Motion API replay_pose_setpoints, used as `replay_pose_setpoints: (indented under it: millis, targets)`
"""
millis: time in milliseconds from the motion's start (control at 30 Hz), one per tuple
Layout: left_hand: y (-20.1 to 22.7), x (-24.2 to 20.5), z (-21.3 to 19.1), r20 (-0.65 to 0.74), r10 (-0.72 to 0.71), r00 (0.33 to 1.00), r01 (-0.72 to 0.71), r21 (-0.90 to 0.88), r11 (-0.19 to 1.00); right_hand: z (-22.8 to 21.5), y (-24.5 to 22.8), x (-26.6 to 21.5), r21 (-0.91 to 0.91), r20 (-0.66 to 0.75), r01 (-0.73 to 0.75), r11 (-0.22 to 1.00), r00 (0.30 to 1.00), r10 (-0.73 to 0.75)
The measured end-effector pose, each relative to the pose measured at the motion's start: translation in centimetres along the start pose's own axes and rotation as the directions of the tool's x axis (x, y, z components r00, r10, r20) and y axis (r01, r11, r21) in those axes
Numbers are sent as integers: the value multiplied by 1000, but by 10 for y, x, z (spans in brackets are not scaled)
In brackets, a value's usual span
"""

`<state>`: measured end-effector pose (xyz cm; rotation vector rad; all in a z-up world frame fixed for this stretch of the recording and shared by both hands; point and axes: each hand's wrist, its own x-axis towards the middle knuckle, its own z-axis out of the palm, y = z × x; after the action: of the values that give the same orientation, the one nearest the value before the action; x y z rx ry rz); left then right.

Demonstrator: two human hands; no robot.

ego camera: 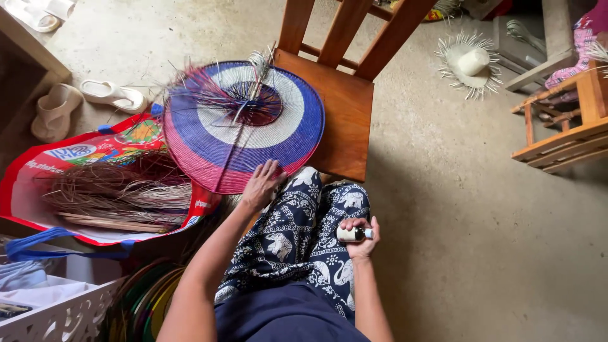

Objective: Weave a large circular colorful object using thin strands and a small hand tool

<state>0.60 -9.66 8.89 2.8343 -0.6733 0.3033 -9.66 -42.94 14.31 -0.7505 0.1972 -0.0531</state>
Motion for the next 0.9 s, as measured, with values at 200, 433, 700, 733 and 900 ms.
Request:
replay_pose_setpoints:
  millis: [200, 433, 700, 733, 900]
  targets:
    - [-46, -47, 29, 151, -24, 988, 3, 136, 991, 2, -2, -4, -25, 0, -24, 999, 1000, 24]
    - [-30, -32, 15, 197, 50, 979, -67, 84, 994, 5, 1, -3, -65, -10, -35, 997, 999, 34]
    - [27, 31, 27, -136, 80, 987, -79, 16, 997, 1, 0, -3, -106, 0, -20, 994, 1000, 20]
    - [32, 40, 30, -100, 71, 992, -68, 38, 997, 3, 0, -3, -107, -4, -19, 994, 1000, 18]
    - [50, 85, 33, -21, 61, 998, -58, 99, 993, 9, -1, -5, -98, -15, -3, 995, 1000, 1]
